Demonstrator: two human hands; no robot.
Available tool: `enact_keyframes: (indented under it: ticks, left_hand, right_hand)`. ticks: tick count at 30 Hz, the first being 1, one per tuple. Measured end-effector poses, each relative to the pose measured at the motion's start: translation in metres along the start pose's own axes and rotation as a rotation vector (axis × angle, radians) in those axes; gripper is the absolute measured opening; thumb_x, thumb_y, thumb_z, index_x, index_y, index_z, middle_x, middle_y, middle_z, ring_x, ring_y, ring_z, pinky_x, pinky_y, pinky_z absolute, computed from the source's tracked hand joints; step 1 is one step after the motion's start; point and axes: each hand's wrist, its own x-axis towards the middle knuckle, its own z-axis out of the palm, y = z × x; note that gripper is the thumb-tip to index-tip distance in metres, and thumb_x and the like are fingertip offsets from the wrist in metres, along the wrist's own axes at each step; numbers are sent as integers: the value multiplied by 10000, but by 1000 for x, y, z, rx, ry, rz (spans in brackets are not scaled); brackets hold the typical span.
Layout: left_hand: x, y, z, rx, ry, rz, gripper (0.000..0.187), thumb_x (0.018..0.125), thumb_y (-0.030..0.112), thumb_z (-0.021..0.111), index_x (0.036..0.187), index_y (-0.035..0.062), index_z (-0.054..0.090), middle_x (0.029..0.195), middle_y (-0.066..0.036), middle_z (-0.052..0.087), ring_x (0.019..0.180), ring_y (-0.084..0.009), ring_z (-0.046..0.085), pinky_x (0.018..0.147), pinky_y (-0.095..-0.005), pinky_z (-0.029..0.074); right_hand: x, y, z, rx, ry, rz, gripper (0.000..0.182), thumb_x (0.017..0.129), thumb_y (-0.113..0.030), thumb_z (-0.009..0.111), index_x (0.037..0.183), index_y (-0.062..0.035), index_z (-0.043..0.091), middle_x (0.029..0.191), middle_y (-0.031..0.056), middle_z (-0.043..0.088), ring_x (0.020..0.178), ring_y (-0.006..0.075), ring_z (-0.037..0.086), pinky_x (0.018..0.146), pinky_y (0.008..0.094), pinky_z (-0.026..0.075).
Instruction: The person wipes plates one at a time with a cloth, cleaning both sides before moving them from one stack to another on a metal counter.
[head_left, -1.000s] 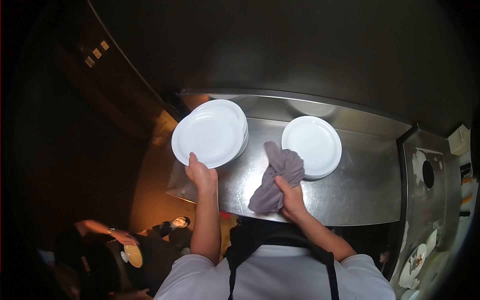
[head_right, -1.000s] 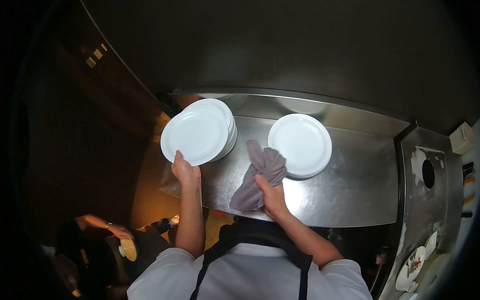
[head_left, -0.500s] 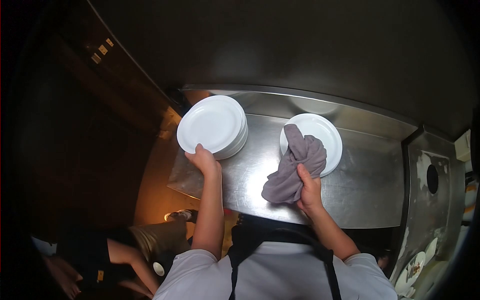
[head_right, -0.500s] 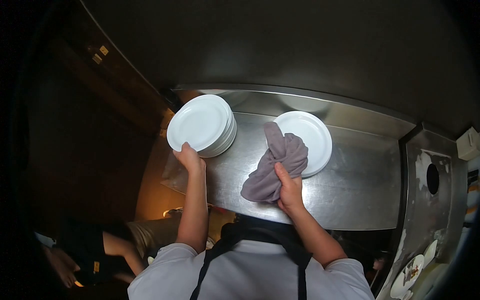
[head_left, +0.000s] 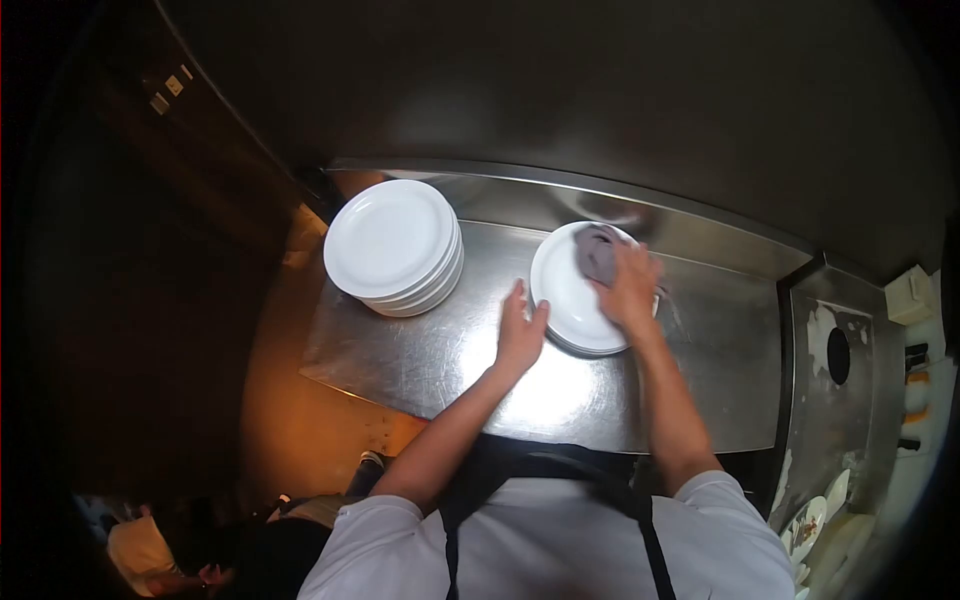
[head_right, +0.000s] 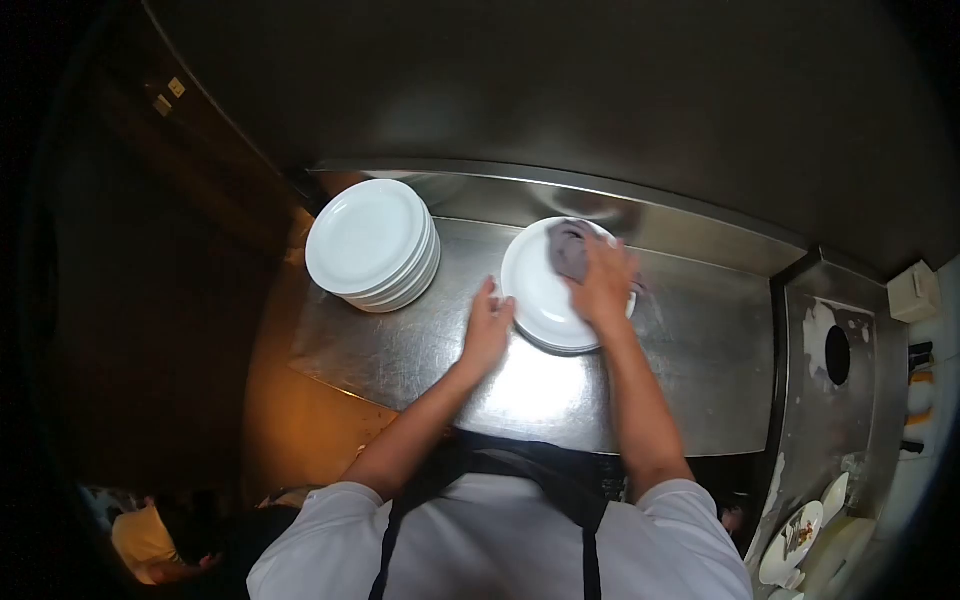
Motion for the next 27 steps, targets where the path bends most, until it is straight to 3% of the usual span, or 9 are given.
enact_keyframes:
  ticks: [3, 6, 11, 14, 17, 19, 21, 22, 27]
  left_hand:
    - [-2, -13, 36, 280, 61, 130, 780, 896, 200, 583, 1497, -88, 177, 1476, -342, 268, 1360, -498, 289, 1149, -553, 224]
    - [1, -3, 20, 274, -112, 110, 817, 889, 192, 577, 1510, -80, 121, 1507, -336, 228, 1373, -503, 253, 1157, -544, 198]
    - [-5, 3, 18, 267, -97, 95, 824, 897, 162, 579, 1522, -63, 91, 1507, -318, 237, 1393, -451, 256, 1170, -497, 215]
    - [-3, -5, 19, 224, -98, 121, 834, 897, 172, 587, 1515, -76, 86, 1504, -339, 229, 1399, -481, 253, 1167, -498, 224]
    - [-3, -19, 18, 250, -122, 129, 835, 910, 216, 582, 1514, -77, 85, 1510, -347, 214, 1392, -503, 263, 1158, -514, 236]
    - [-1, -11, 13, 212, -198, 101, 830, 925, 248, 562, 1523, -60, 77, 1521, -341, 191, 1393, -503, 258, 1151, -522, 238]
    - [-4, -8, 18, 192, -120, 96, 843, 917, 272, 555, 1529, -35, 65, 1542, -308, 178, 1415, -499, 223, 1147, -557, 213]
    - [-4, -3, 17, 190, -124, 100, 850, 917, 278, 554, 1531, -36, 56, 1540, -309, 185, 1420, -491, 213, 1145, -569, 203]
    - [-3, -21, 24, 272, -194, 72, 850, 929, 264, 546, 1534, -36, 31, 1524, -329, 184, 1400, -492, 236, 1137, -560, 217]
  right_hand:
    - [-8, -41, 10, 212, -217, -209, 829, 752, -328, 797, 1429, -8, 442, 1452, 249, 447, 1378, 400, 369, 1164, 522, 242]
    - [-36, -3, -15, 390, -497, -175, 822, 750, -330, 797, 1421, -8, 449, 1443, 256, 453, 1372, 425, 367, 1161, 528, 231]
    - [-14, 30, -17, -341, -35, 51, 854, 791, -362, 768, 1460, -12, 368, 1471, 255, 414, 1395, 450, 326, 1155, 571, 213]
    - [24, -14, 22, -45, 192, -54, 845, 816, -377, 734, 1480, -29, 344, 1511, 265, 348, 1409, 480, 273, 1158, 561, 214]
    - [14, -46, 28, 248, -274, -574, 780, 812, -302, 705, 1485, -75, 384, 1500, 232, 396, 1385, 424, 362, 1159, 524, 238]
    - [28, -27, 27, 350, -179, -606, 668, 734, -96, 672, 1383, -80, 514, 1378, 208, 533, 1304, 405, 458, 1108, 512, 308]
    - [55, -13, 20, 303, -106, -181, 652, 701, -22, 658, 1341, -59, 540, 1332, 192, 567, 1273, 405, 481, 1087, 510, 334]
    - [52, -18, 25, 228, 180, -254, 631, 693, 29, 634, 1315, -46, 558, 1309, 188, 575, 1225, 407, 511, 1057, 509, 366]
    - [15, -39, 15, 305, -82, -598, 654, 723, -8, 670, 1357, -31, 511, 1212, 187, 592, 1144, 403, 528, 983, 521, 392]
